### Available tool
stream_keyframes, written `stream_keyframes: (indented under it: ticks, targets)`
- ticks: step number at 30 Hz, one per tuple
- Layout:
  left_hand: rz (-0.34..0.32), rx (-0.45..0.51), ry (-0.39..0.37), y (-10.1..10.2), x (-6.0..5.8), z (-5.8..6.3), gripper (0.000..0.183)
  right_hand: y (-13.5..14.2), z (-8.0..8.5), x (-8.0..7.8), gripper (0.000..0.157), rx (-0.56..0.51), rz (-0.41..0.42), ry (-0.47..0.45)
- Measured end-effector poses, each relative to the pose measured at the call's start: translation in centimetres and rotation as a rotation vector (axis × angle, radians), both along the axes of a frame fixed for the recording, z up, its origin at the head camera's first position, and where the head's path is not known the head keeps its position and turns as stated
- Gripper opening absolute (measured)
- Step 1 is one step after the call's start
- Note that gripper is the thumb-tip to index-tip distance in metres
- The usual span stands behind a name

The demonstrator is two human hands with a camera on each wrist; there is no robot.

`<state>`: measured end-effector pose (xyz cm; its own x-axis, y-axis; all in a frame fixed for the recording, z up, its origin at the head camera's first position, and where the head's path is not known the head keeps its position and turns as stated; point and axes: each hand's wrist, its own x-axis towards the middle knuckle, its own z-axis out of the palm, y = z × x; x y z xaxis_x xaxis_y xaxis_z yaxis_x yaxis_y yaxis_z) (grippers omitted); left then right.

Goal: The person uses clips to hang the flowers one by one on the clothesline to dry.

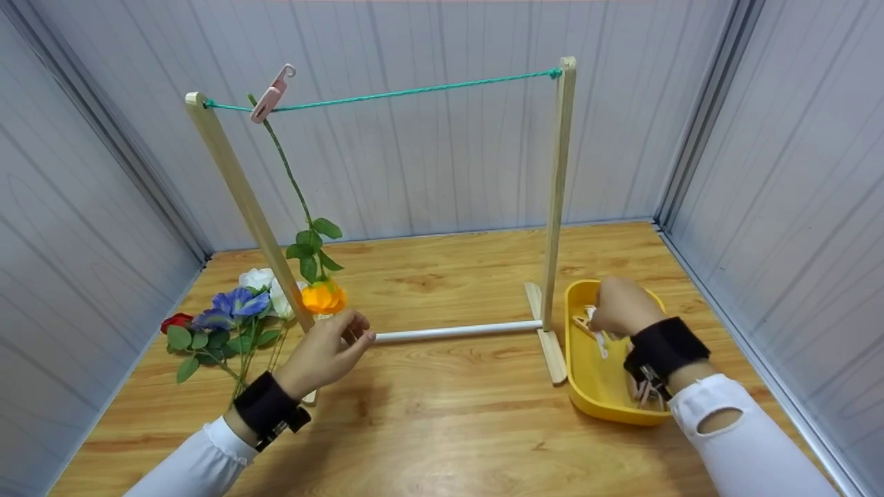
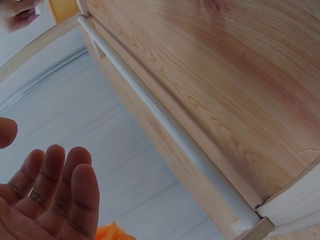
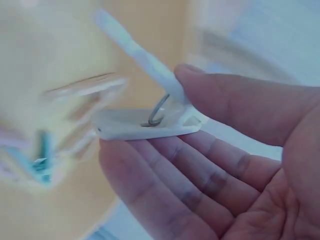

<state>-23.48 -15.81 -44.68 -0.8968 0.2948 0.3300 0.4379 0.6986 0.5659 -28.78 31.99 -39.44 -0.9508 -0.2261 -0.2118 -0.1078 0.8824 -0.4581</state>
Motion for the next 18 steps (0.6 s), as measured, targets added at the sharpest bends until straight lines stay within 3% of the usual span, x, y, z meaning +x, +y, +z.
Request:
stream_keyframes:
  ticks: [2,8,14,18]
  targets:
    - [0.000,0.004,-0.006,0.1,0.0,0.1,0.015,-0.5,1.3,0.7,0.017,-0.034,-0.012,0.010]
    - [-0.020,0.036,-0.010,0.3,0.0,0.3,0.013,-3.0,3.8,2.7,0.033,-0.133,0.037,0.092]
    - [-0.066,0.091,-0.014,1.4,0.2,0.6,0.011,-6.2,3.7,4.5,0.022,-0.266,0.159,0.209]
    - [-0.147,0.107,0.012,2.2,0.5,1.1,0.010,-8.0,3.5,5.2,0.023,-0.338,0.260,0.197]
